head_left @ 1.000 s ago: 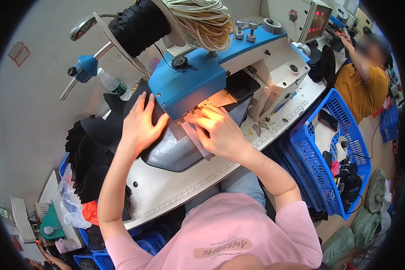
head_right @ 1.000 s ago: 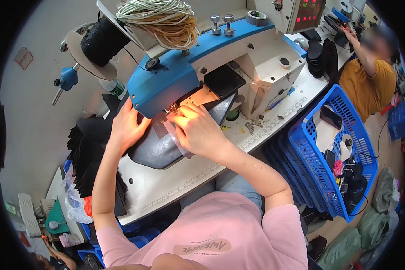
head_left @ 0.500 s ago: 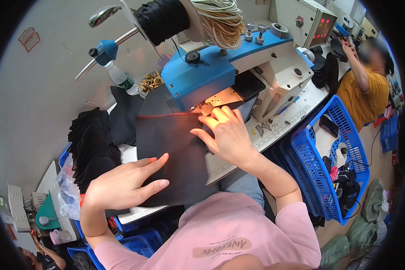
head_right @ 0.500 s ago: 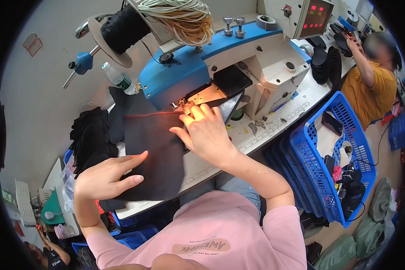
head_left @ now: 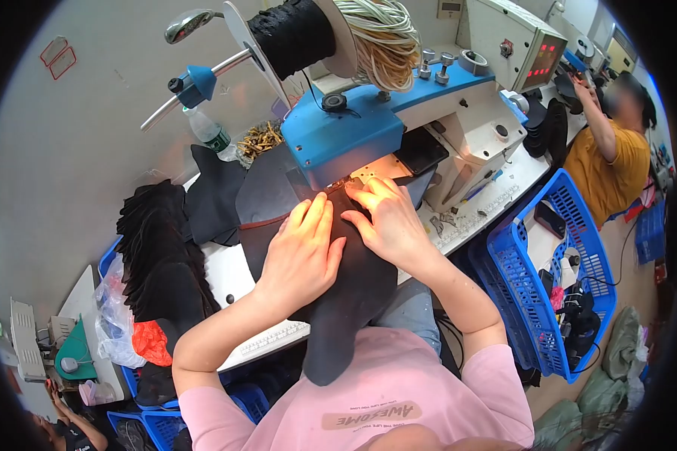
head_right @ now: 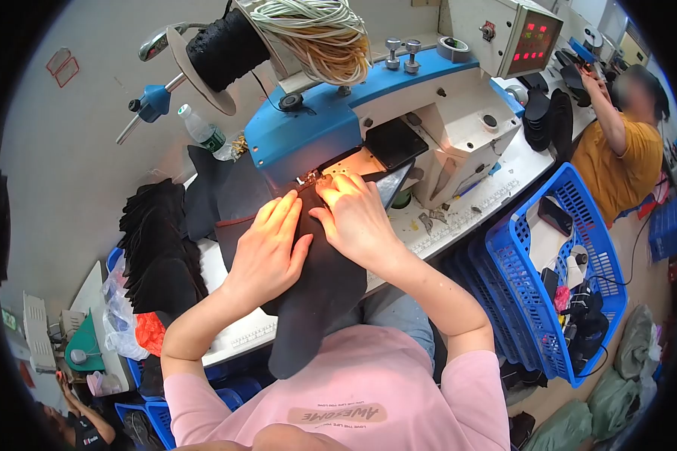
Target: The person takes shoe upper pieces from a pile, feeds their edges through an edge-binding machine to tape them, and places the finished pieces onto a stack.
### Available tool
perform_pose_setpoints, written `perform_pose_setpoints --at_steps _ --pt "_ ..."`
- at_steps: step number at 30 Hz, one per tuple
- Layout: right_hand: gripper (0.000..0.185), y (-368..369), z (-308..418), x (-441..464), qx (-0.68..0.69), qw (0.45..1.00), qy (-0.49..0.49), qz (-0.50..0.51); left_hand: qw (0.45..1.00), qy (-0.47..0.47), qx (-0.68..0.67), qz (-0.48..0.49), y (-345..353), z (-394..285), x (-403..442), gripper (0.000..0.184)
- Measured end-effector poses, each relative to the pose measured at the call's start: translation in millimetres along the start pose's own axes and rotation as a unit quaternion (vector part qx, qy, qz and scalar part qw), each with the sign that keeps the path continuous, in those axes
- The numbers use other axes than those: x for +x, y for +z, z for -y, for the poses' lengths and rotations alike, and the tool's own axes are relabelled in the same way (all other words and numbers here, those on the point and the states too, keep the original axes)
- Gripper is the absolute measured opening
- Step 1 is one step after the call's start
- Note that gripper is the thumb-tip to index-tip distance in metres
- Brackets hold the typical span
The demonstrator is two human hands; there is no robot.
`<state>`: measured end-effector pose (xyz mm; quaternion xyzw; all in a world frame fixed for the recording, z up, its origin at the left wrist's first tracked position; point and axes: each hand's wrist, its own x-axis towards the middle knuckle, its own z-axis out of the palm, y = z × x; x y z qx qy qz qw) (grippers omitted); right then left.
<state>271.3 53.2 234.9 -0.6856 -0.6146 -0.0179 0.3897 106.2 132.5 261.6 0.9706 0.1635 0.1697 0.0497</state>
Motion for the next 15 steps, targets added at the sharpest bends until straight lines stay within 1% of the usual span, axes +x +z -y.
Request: perform_pose_setpoints --at_steps 2,4,7,10,15 --pt "0.027 1.2 -3.7 2.1 0.025 1.000 0.003 -0.001 1.000 0.003 0.022 -0.014 1.2 -2.7 3.1 0.051" --pt "0.028 0.9 -7.4 3.9 0.045 0.999 0.008 0.004 1.000 -0.013 0.019 -0.016 2.5 -6.3 6.3 0.051" --pt "0.030 -0.4 -8.8 7.5 0.030 1.000 -0.007 0.004 0.999 -0.031 0.017 -0.022 3.6 -9.7 9.2 0.052" --pt "0.031 1.1 -12.2 11.1 0.044 0.999 -0.019 0.002 0.999 -0.040 0.018 -0.025 4.6 -9.8 11.5 0.052" --pt "0.031 2.2 -13.6 12.0 0.061 0.998 -0.012 0.008 0.999 -0.038 0.019 -0.020 4.8 -8.0 12.3 0.052"
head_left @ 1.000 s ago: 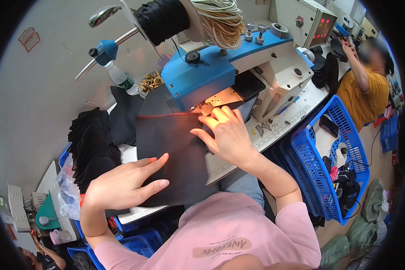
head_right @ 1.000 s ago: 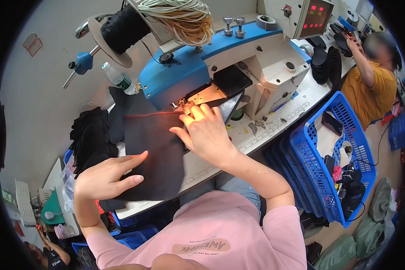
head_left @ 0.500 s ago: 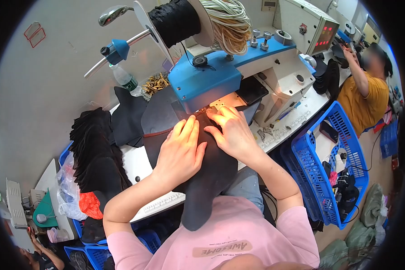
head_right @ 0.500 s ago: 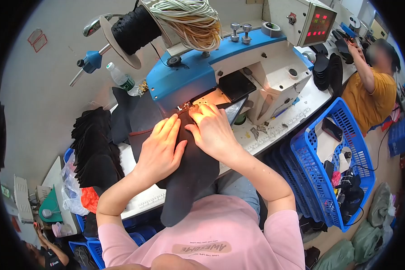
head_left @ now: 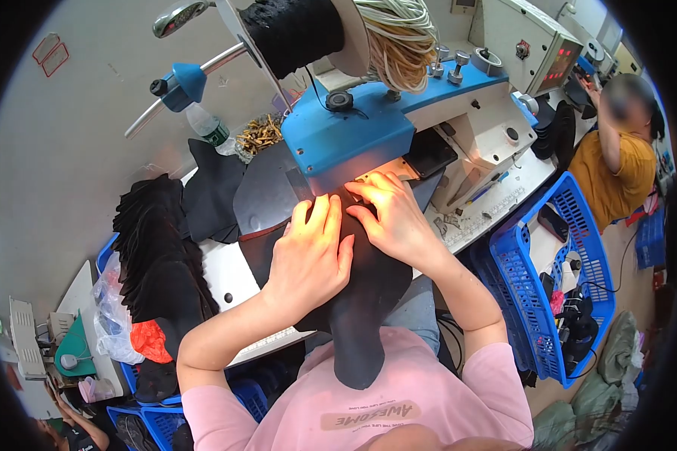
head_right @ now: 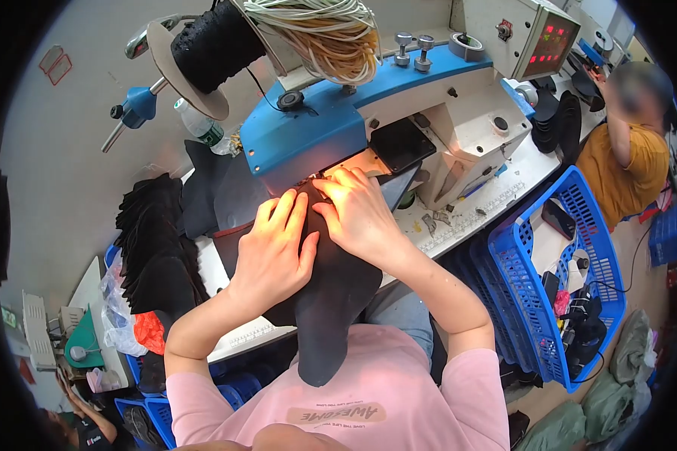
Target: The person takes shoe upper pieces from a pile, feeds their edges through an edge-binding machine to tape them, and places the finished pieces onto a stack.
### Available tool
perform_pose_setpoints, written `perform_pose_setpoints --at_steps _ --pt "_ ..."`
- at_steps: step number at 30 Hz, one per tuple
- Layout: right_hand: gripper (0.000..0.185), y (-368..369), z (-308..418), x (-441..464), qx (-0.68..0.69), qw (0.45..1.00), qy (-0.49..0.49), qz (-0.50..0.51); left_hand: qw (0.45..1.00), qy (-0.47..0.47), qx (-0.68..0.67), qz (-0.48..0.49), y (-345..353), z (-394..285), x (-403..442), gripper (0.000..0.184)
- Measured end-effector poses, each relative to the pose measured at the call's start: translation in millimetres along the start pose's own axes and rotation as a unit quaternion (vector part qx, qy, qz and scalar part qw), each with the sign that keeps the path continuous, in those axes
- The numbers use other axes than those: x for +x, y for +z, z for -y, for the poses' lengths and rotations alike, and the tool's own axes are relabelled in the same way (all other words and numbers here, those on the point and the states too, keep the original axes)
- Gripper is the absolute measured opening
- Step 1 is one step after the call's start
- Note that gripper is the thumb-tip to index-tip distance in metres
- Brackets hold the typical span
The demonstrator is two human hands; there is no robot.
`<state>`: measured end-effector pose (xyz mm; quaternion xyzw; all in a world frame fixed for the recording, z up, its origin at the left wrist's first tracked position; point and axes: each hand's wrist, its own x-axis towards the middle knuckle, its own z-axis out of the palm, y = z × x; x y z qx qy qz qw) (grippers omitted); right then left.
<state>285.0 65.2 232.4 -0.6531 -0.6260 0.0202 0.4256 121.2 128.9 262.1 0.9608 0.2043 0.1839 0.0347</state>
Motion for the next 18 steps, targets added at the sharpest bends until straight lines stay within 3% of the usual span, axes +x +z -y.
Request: perform_pose_setpoints --at_steps 18 --pt "0.031 3.1 1.1 -0.3 0.008 0.999 0.039 0.006 0.999 0.013 -0.037 0.031 -6.9 9.5 6.6 0.049"
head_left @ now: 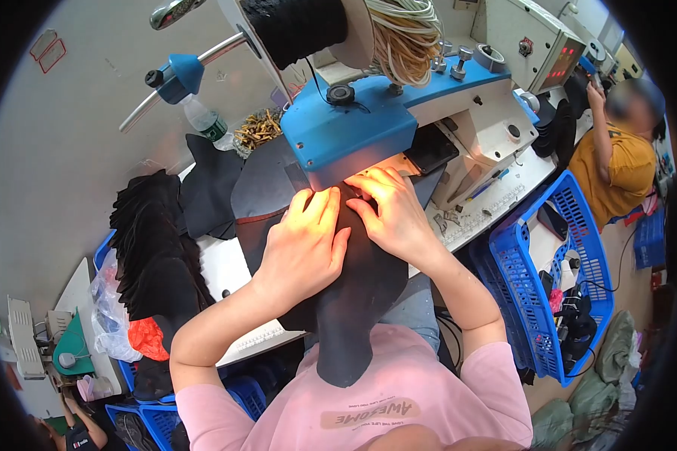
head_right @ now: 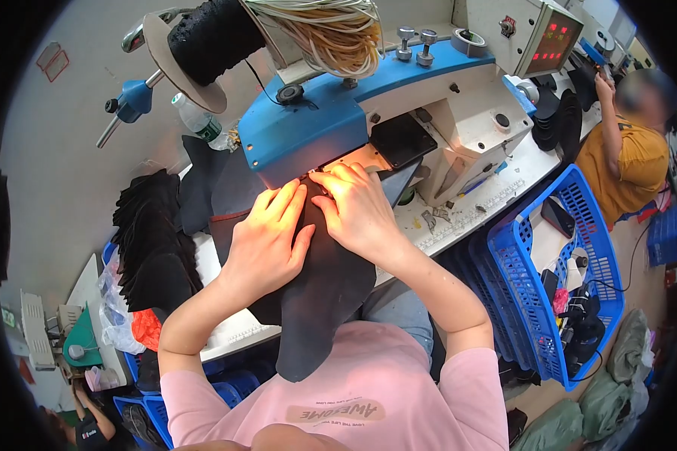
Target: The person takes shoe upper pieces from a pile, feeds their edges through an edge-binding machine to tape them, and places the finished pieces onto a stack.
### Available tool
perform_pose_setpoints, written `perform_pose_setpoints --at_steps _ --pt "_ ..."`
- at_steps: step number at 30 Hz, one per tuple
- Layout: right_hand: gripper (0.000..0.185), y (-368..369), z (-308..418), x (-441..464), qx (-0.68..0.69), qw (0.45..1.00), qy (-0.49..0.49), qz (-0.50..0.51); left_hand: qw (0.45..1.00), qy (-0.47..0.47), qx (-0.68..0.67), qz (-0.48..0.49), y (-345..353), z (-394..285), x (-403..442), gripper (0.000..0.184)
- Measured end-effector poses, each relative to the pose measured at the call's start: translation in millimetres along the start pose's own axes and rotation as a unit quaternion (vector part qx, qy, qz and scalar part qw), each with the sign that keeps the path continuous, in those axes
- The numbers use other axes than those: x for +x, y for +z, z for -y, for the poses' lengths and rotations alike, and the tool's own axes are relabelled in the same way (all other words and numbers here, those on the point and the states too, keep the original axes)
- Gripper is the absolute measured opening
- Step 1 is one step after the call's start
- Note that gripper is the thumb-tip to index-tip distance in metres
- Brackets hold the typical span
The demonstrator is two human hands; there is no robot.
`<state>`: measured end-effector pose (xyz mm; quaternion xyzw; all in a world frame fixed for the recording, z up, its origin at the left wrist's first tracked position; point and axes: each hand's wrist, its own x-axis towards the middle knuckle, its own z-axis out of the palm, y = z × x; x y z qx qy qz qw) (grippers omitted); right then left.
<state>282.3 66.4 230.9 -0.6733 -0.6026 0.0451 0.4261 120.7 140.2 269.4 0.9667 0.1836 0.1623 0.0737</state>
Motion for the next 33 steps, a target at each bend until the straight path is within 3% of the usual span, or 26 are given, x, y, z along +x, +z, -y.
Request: perform_pose_setpoints --at_steps 14,19,22,26,28,30,32,33 --pt "0.029 -0.6 1.7 1.1 0.006 1.000 0.014 -0.003 1.000 -0.002 0.023 -0.003 6.3 5.5 7.0 0.046" --pt "0.026 -5.4 2.0 -3.7 -0.006 0.999 -0.035 -0.022 0.999 0.033 0.031 -0.023 8.4 29.5 17.9 0.032" --pt "0.024 -17.9 16.3 -11.3 -0.022 0.999 -0.008 0.026 0.999 0.038 0.016 -0.001 3.7 47.4 27.1 0.030" --pt "0.021 -24.4 29.3 -22.3 -0.097 0.993 -0.019 0.072 1.000 0.024 -0.013 0.010 -5.6 65.1 38.1 0.024" --pt "0.020 -25.6 35.1 -24.0 -0.131 0.986 -0.018 0.106 0.997 -0.014 -0.022 0.066 -7.1 80.9 46.0 0.031" --pt "0.027 -19.3 34.0 -26.5 -0.184 0.977 -0.042 0.103 0.995 0.010 -0.025 0.094 3.2 111.2 56.4 0.033" --pt "0.028 -13.7 38.4 -23.7 -0.214 0.967 -0.034 0.131 0.989 0.026 -0.110 0.097 3.2 125.3 66.2 0.036" --pt "0.036 -7.5 34.8 -23.1 -0.207 0.972 -0.060 0.096 0.990 0.039 -0.096 0.098 8.7 140.0 69.7 0.037"
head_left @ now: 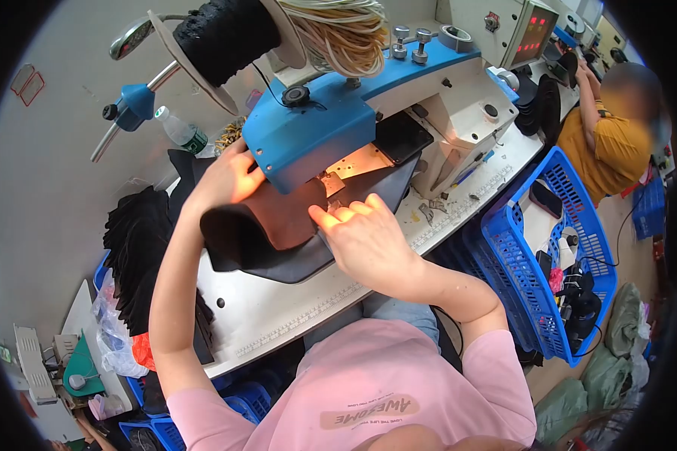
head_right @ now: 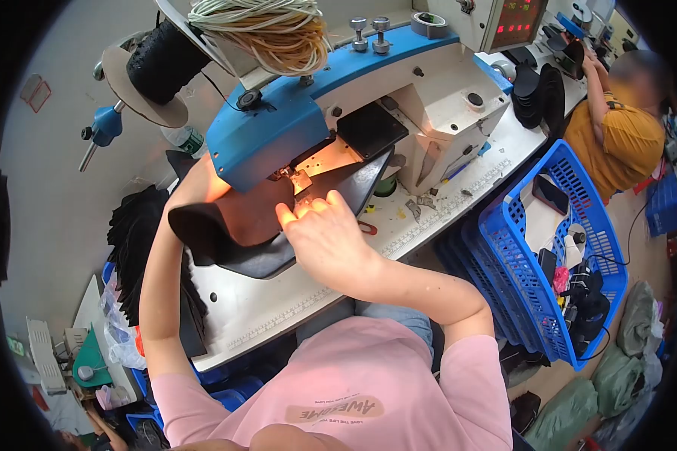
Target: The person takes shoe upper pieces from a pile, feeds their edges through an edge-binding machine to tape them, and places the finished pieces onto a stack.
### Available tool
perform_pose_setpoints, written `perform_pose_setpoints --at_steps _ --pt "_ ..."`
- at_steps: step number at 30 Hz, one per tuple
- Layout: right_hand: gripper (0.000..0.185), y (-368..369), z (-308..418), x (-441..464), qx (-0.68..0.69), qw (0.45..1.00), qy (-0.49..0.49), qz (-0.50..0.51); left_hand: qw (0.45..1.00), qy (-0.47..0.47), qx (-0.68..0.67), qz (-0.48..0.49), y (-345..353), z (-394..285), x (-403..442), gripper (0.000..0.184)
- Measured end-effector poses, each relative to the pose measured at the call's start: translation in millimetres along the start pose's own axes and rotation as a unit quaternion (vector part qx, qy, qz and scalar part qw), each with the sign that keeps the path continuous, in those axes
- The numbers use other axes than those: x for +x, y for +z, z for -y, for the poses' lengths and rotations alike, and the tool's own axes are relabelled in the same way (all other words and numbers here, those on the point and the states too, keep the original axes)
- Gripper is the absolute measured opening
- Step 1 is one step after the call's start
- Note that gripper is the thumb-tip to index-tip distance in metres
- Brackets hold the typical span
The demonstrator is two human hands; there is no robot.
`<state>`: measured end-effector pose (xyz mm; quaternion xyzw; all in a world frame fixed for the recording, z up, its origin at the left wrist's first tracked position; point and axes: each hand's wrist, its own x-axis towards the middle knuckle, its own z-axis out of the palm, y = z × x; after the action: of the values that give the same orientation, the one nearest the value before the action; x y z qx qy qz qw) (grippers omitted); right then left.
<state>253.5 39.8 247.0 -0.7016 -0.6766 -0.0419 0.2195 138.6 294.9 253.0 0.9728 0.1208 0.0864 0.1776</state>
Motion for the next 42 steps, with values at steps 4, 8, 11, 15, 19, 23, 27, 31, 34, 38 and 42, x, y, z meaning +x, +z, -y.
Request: perform_pose_setpoints --at_steps 4,8,11,15,19,23,27,31,34,38,42 --pt "0.051 8.1 6.2 18.7 -0.023 0.999 0.006 0.021 0.996 -0.055 -0.065 -0.027 11.3 57.7 8.9 0.042" --pt "0.031 29.8 3.3 36.8 -0.043 0.993 -0.047 -0.095 0.984 -0.146 0.004 -0.099 -7.4 52.3 4.3 0.045" --pt "0.033 33.4 6.3 31.4 -0.013 0.992 -0.064 -0.104 0.973 -0.132 0.011 -0.187 -13.5 40.6 -18.9 0.040" --pt "0.023 2.0 13.9 14.1 0.127 0.989 -0.046 0.054 0.956 -0.092 -0.088 -0.264 -13.6 -1.9 -57.5 0.033" --pt "0.033 -1.9 18.1 16.6 0.322 0.946 0.024 -0.020 0.956 -0.047 -0.137 -0.255 -13.7 -42.5 -90.2 0.031" --pt "0.029 13.5 26.3 28.9 0.434 0.898 0.054 -0.047 0.967 0.003 -0.097 -0.234 -13.3 -85.0 -109.5 0.030" --pt "0.019 15.4 41.1 23.8 0.479 0.875 0.059 -0.040 0.958 -0.007 -0.024 -0.287 -6.0 -100.5 -132.8 0.027" --pt "0.014 22.9 60.6 11.3 0.453 0.879 -0.021 -0.147 0.926 -0.175 -0.036 -0.334 9.3 -126.1 -172.7 0.062" --pt "0.026 36.1 74.7 -1.4 0.372 0.900 -0.157 -0.163 0.894 -0.245 -0.312 -0.207 24.7 -149.0 -196.5 0.108" --pt "0.036 43.9 93.0 -3.7 0.404 0.883 -0.238 0.006 0.817 -0.267 -0.420 -0.292 68.9 -138.7 -222.9 0.074" --pt "0.025 29.8 82.5 3.4 0.395 0.890 -0.226 0.011 0.586 -0.368 -0.566 -0.448 68.0 -134.4 -252.5 0.032"
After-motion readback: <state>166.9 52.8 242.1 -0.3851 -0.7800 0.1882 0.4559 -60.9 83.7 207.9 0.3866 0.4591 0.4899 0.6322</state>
